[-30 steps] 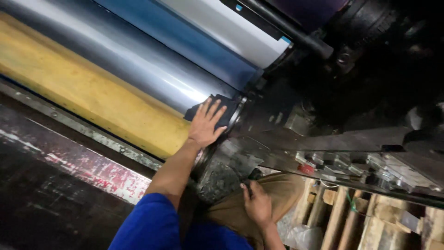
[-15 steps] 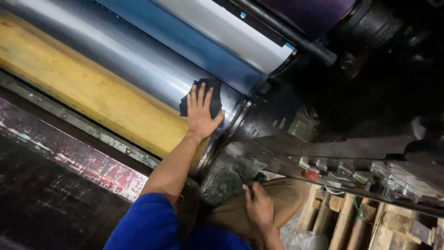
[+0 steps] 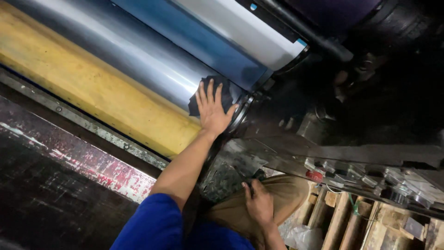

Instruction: Cleaning the rollers of an industrial printing press with a cloth and adjusting machine controls.

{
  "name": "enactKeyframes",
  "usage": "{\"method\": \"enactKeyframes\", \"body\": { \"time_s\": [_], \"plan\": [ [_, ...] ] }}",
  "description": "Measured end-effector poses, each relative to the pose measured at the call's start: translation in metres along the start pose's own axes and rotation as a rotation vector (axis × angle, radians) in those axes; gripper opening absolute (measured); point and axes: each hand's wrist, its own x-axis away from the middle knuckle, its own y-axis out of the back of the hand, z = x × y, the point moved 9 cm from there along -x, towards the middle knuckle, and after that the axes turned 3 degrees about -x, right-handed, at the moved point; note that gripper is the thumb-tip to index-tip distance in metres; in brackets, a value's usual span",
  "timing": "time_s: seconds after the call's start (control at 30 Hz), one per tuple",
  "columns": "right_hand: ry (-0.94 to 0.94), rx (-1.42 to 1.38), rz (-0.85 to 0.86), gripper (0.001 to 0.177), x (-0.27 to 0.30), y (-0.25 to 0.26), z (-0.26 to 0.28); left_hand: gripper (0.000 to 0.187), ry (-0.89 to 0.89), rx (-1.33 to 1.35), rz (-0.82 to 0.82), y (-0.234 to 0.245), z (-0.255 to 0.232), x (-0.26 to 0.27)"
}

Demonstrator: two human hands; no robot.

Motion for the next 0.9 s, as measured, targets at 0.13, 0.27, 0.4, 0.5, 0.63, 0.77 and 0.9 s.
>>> {"method": "enactKeyframes", "body": {
  "time_s": [0.13,0.27,0.4,0.5,0.63,0.77,0.9],
  "plan": [
    [-0.026,0.060,-0.013,0.029,0.004,0.002,-0.001,0.088,0.065,0.016,0.035,0.007,0.002,0.001],
    [-0.107,0.091,0.020,0.030,0.001,-0.006,-0.023,0.082,-0.084,0.047,0.038,-0.018,0.016,0.033],
    [0.055,0.034,-0.067,0.026,0.011,-0.005,-0.019,0.082,-0.143,-0.046,0.058,-0.025,0.032,0.052],
    [-0.025,0.134,0.010,0.029,0.011,-0.014,-0.032,0.078,-0.212,-0.045,0.093,-0.001,0.047,0.021],
    [0.035,0.075,-0.163,0.022,0.033,0.012,-0.049,0.075,-0.186,-0.093,0.084,0.031,0.097,-0.030],
    [0.018,0.047,-0.437,0.017,0.065,0.032,-0.111,0.069,0.145,-0.153,-0.166,0.071,0.224,-0.092],
    [-0.473,-0.185,-0.376,0.019,0.075,0.057,-0.135,0.073,0.448,-0.159,-0.079,0.094,0.279,-0.145]
  ]
}}
